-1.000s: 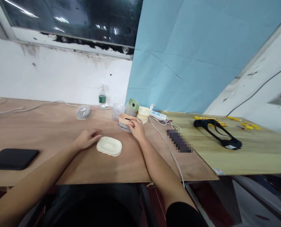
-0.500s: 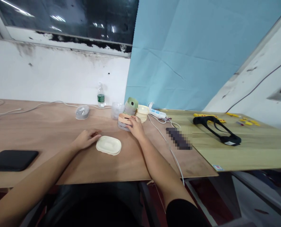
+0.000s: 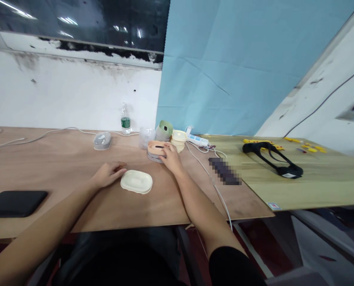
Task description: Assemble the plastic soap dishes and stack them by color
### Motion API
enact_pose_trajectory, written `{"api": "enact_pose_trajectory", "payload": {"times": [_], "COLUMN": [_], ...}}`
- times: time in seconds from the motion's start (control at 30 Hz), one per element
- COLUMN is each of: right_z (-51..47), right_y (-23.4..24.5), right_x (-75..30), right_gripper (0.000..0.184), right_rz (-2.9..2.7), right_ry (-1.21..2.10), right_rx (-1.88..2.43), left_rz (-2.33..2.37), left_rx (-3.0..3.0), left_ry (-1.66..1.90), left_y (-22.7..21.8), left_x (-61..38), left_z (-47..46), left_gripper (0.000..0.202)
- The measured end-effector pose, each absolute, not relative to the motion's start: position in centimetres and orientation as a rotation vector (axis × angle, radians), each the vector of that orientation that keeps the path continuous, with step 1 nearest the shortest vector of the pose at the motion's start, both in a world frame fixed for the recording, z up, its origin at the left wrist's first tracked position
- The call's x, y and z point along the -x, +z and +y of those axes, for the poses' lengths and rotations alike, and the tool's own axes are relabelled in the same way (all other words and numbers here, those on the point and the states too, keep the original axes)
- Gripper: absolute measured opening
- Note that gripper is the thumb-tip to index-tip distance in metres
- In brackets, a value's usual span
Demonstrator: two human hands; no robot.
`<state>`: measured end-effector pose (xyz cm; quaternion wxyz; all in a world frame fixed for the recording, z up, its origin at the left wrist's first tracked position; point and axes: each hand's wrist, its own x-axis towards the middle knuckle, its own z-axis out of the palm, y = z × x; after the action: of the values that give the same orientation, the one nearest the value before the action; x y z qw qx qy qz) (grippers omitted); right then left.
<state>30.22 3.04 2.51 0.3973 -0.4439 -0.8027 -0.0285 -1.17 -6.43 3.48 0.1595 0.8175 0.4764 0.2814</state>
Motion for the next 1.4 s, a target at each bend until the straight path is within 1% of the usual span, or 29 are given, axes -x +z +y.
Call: {"api": "enact_pose_trajectory", "payload": {"times": [0.1, 0.17, 0.23, 0.3, 0.4, 0.47, 0.57, 0.7, 0.73, 0.8, 0.83, 0.87, 0.9, 1.0, 1.1, 1.2, 1.3, 1.4], "right_z": [3.1, 3.2, 3.3, 3.4, 3.1, 2.6, 1.2, -1.2, -1.6, -2.3, -2.4, -2.4, -2.3, -1.9, -1.2, 0.0, 1.9, 4.0], "right_y": [2.5, 2.2, 2.0, 1.9, 2.4, 2.9, 3.8, 4.4, 4.4, 4.2, 4.1, 4.0, 3.9, 3.7, 3.8, 4.0, 4.2, 4.1], "right_x": [-30.2, -30.3, -30.4, -30.4, -30.2, -29.8, -28.6, -26.4, -25.9, -25.1, -24.8, -24.6, -24.5, -24.7, -25.7, -27.8, -30.8, -33.8], "right_gripper": [0.02, 0.026, 0.034, 0.039, 0.035, 0.029, 0.024, 0.027, 0.031, 0.045, 0.052, 0.055, 0.052, 0.022, 0.019, 0.015, 0.026, 0.04], "right_rz": [-2.036, -2.007, -1.969, -1.935, -1.889, -1.859, -1.862, -2.107, -2.185, -2.299, -2.331, -2.345, -2.348, -2.302, -2.128, -1.715, -1.234, -0.971], "right_ry": [-0.09, -0.099, -0.115, -0.153, -0.235, -0.273, -0.247, -0.057, 0.001, 0.086, 0.101, 0.096, 0.077, -0.001, -0.072, -0.146, -0.118, 0.08], "right_rx": [1.142, 1.173, 1.194, 1.186, 1.123, 1.064, 0.948, 0.739, 0.691, 0.599, 0.563, 0.539, 0.53, 0.54, 0.554, 0.8, 1.052, 0.98], "left_rz": [1.366, 1.363, 1.337, 1.275, 1.112, 1.043, 1.082, 1.169, 1.207, 1.299, 1.34, 1.372, 1.393, 1.334, 1.179, 1.162, 1.237, 1.28], "left_rx": [-2.335, -2.324, -2.35, -2.435, -2.59, -2.638, -2.657, -2.658, -2.643, -2.591, -2.562, -2.533, -2.509, -2.479, -2.487, -2.451, -2.407, -2.394], "left_ry": [0.789, 0.746, 0.7, 0.671, 0.625, 0.586, 0.584, 0.703, 0.76, 0.893, 0.956, 1.005, 1.037, 1.043, 1.049, 1.026, 0.964, 0.928], "left_y": [3.4, 3.4, 3.5, 3.4, 3.1, 2.8, 2.5, 2.8, 3.0, 3.2, 3.3, 3.3, 3.3, 2.9, 2.5, 2.4, 2.7, 3.0], "left_x": [1.2, 1.3, 1.3, 1.2, 0.7, 0.2, -0.5, -0.4, -0.2, 0.3, 0.6, 1.0, 1.3, 2.0, 2.1, 1.9, 1.6, 1.5], "left_z": [-6.4, -6.5, -6.5, -6.6, -6.6, -6.7, -6.8, -7.0, -7.0, -6.8, -6.7, -6.6, -6.5, -6.2, -6.1, -6.2, -6.3, -6.4], "left_gripper": [0.047, 0.051, 0.057, 0.069, 0.091, 0.096, 0.091, 0.086, 0.084, 0.079, 0.076, 0.073, 0.07, 0.068, 0.075, 0.076, 0.069, 0.06]}}
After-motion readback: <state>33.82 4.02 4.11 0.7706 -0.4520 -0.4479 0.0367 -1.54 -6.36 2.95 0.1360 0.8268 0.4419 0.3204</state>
